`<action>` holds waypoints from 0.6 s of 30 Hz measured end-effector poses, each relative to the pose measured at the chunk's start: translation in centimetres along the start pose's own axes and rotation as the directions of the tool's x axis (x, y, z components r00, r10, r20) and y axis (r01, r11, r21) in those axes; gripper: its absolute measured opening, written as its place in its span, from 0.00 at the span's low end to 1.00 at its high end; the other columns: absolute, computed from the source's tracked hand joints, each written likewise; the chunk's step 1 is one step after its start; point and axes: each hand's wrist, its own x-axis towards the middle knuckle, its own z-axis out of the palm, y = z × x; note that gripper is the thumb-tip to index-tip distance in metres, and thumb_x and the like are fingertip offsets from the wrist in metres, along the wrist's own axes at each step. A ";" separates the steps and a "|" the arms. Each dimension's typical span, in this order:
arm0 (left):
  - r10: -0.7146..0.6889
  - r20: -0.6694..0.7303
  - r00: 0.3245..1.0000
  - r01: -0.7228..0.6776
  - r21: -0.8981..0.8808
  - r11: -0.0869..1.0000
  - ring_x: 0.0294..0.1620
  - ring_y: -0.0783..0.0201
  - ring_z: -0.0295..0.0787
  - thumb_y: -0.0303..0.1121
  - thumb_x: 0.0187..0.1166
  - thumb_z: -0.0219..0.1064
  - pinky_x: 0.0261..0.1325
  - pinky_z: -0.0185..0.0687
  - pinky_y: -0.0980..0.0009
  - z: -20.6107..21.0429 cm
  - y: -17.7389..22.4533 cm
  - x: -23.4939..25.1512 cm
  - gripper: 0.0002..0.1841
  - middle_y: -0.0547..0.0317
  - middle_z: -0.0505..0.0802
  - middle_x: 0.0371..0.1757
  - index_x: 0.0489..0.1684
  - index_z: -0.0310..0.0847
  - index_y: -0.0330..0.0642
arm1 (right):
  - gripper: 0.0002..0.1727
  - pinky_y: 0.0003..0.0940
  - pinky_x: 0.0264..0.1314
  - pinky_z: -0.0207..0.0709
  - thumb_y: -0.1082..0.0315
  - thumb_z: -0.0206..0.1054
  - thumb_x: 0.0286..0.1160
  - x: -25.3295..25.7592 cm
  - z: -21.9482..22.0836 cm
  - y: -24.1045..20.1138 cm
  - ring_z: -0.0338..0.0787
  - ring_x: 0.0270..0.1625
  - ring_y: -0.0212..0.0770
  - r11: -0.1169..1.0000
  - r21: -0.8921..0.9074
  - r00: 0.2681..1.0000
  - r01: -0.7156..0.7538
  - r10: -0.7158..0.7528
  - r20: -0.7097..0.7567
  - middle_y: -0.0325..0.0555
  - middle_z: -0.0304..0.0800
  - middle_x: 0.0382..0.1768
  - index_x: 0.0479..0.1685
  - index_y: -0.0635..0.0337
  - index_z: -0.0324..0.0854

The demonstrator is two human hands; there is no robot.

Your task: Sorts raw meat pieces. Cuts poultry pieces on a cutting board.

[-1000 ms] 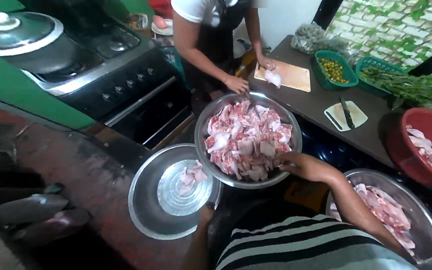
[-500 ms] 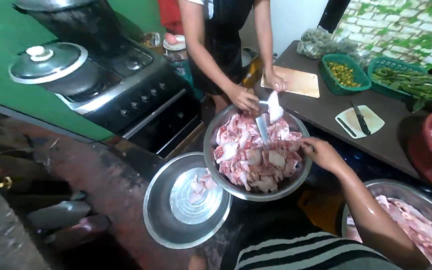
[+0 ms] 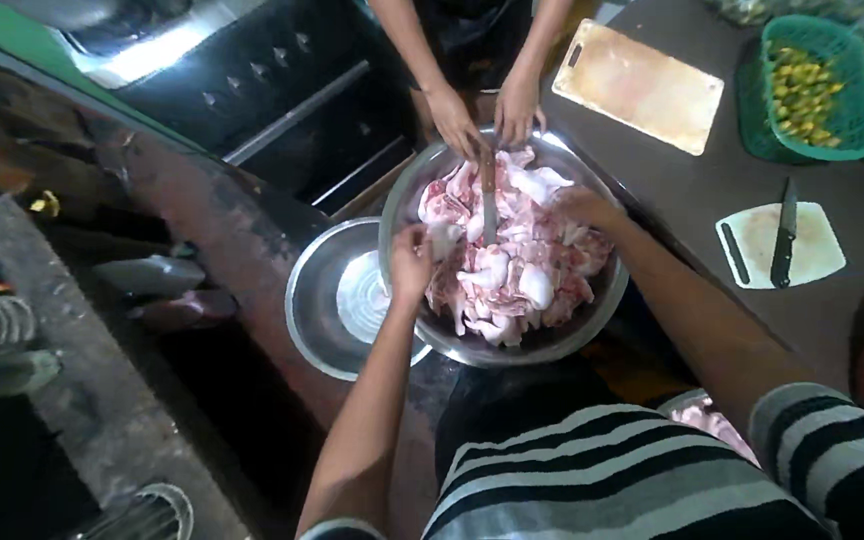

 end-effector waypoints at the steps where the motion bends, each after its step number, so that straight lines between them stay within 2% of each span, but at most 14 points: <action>1: -0.026 0.061 0.998 0.025 0.018 1.000 0.74 0.39 0.82 0.33 0.91 0.57 0.79 0.73 0.45 1.6 0.8 1.6 0.21 0.30 0.85 0.70 0.75 0.75 0.28 | 0.28 0.65 0.79 0.70 0.61 0.68 0.83 1.5 0.7 0.1 0.81 0.73 0.66 0.999 -0.037 0.999 -0.023 0.024 0.029 0.72 0.82 0.69 0.76 0.71 0.74; 3: -0.087 0.128 0.988 0.082 0.045 0.996 0.75 0.38 0.81 0.33 0.91 0.56 0.79 0.72 0.42 4.2 2.2 4.2 0.22 0.30 0.85 0.71 0.77 0.73 0.29 | 0.35 0.67 0.83 0.63 0.59 0.69 0.82 4.0 1.6 -0.1 0.73 0.81 0.69 0.991 -0.133 0.999 -0.025 0.028 0.020 0.74 0.73 0.78 0.83 0.71 0.67; 7: -0.199 0.174 0.965 0.194 0.041 0.980 0.72 0.40 0.84 0.33 0.91 0.55 0.77 0.75 0.42 8.7 4.2 6.5 0.22 0.33 0.86 0.70 0.79 0.72 0.31 | 0.39 0.68 0.83 0.64 0.61 0.69 0.80 8.6 2.2 -0.1 0.68 0.85 0.71 0.978 -0.203 0.999 0.047 -0.050 -0.012 0.72 0.65 0.84 0.88 0.68 0.61; 9: -0.225 0.179 0.958 0.220 0.049 0.974 0.70 0.39 0.85 0.34 0.92 0.55 0.74 0.77 0.40 10.8 4.4 5.8 0.22 0.34 0.86 0.70 0.79 0.72 0.34 | 0.42 0.69 0.84 0.62 0.58 0.70 0.79 10.7 2.6 0.0 0.67 0.85 0.72 0.975 -0.214 0.998 0.067 -0.062 0.031 0.71 0.66 0.84 0.90 0.66 0.57; 11: -0.259 0.205 0.944 0.246 0.090 0.965 0.71 0.41 0.85 0.35 0.91 0.56 0.75 0.77 0.41 12.4 4.4 5.0 0.22 0.36 0.87 0.71 0.80 0.73 0.36 | 0.48 0.71 0.85 0.59 0.51 0.72 0.77 12.7 3.5 0.4 0.66 0.85 0.73 0.972 -0.230 0.997 0.050 -0.036 0.067 0.72 0.67 0.83 0.92 0.65 0.53; 13: -0.284 0.246 0.927 0.262 0.121 0.958 0.72 0.41 0.85 0.36 0.91 0.56 0.76 0.76 0.42 13.2 4.8 4.2 0.23 0.36 0.87 0.71 0.80 0.73 0.36 | 0.51 0.74 0.85 0.55 0.42 0.72 0.75 13.4 4.3 0.4 0.62 0.87 0.73 0.948 -0.320 0.998 0.009 0.013 0.067 0.72 0.67 0.83 0.91 0.63 0.57; 15: -0.301 0.258 0.918 0.274 0.136 0.952 0.72 0.43 0.85 0.36 0.90 0.57 0.77 0.76 0.43 13.6 4.9 4.3 0.23 0.37 0.87 0.70 0.80 0.73 0.36 | 0.50 0.76 0.84 0.53 0.37 0.73 0.71 13.7 4.3 0.2 0.59 0.88 0.72 0.925 -0.378 0.994 -0.043 0.077 0.076 0.70 0.67 0.83 0.85 0.66 0.66; 18: -0.311 0.249 0.917 0.276 0.167 0.947 0.72 0.42 0.85 0.35 0.90 0.57 0.76 0.77 0.43 13.8 5.0 5.8 0.22 0.37 0.86 0.71 0.80 0.73 0.38 | 0.46 0.73 0.80 0.63 0.40 0.78 0.66 14.1 3.9 0.2 0.71 0.82 0.70 0.936 -0.331 0.979 -0.115 0.163 0.120 0.70 0.76 0.76 0.76 0.67 0.77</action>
